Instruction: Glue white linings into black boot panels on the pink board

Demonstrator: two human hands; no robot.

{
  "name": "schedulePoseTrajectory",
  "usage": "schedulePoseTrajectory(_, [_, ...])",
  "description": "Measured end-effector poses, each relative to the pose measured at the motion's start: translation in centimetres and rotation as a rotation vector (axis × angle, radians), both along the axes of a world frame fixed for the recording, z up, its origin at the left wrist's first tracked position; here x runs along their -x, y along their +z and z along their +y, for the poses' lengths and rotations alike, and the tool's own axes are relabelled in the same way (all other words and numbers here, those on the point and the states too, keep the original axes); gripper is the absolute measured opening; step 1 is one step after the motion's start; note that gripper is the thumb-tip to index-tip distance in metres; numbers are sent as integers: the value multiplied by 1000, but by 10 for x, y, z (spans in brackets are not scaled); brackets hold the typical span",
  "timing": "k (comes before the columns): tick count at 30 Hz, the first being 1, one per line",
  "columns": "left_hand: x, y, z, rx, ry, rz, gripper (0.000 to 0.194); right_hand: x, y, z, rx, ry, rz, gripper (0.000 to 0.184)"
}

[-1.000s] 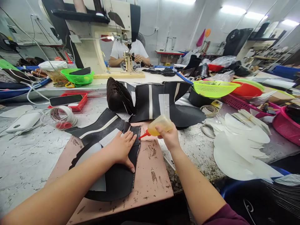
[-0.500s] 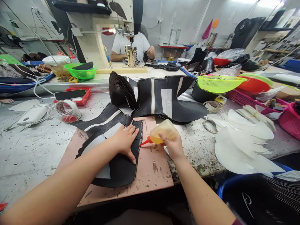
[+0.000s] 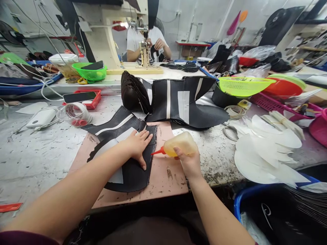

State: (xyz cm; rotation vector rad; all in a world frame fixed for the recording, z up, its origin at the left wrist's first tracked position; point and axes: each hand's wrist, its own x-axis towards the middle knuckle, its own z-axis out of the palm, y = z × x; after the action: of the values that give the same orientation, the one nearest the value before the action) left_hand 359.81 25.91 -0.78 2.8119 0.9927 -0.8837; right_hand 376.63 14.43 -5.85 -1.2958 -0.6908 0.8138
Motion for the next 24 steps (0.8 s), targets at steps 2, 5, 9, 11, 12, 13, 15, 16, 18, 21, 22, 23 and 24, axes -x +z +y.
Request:
schedulePoseTrajectory(2, [1, 0, 0, -1, -5, -8, 135, 0, 0, -3, -13, -26, -22, 48])
schedulePoseTrajectory(5, [2, 1, -1, 7, -12, -5, 132, -1, -2, -10, 17, 43, -25, 46])
schedulePoseTrajectory(9, [2, 3, -3, 10, -4, -9, 130, 0, -9, -21, 9, 110, -29, 45])
schedulePoseTrajectory(11, [2, 3, -3, 5, 2, -14, 129, 0, -12, -25, 3, 76, -34, 47])
schedulePoseTrajectory(12, [2, 3, -3, 3, 4, -18, 129, 0, -13, -27, 3, 61, -37, 47])
schedulePoseTrajectory(13, [2, 3, -4, 2, 5, -23, 129, 0, -14, -29, 7, 60, -38, 48])
schedulePoseTrajectory(15, [2, 3, -4, 3, 5, -30, 130, 0, -14, -34, 24, 98, -32, 47])
schedulePoseTrajectory(16, [3, 3, -4, 7, 5, -29, 131, 1, -14, -37, 27, 121, -24, 46])
schedulePoseTrajectory(18, [3, 3, -4, 12, 0, -26, 131, 1, -13, -42, 22, 140, -9, 46])
schedulePoseTrajectory(21, [3, 3, -4, 13, 1, -27, 132, -1, -14, -46, -9, 109, 3, 48])
schedulePoseTrajectory(22, [3, 3, -4, 14, 4, -26, 132, -2, -15, -47, -11, 109, 6, 50])
schedulePoseTrajectory(23, [3, 3, -4, 15, 9, -25, 132, -3, -16, -48, -5, 118, 7, 51])
schedulePoseTrajectory(24, [3, 3, -4, 15, 12, -27, 131, -4, -18, -49, 6, 134, 7, 53])
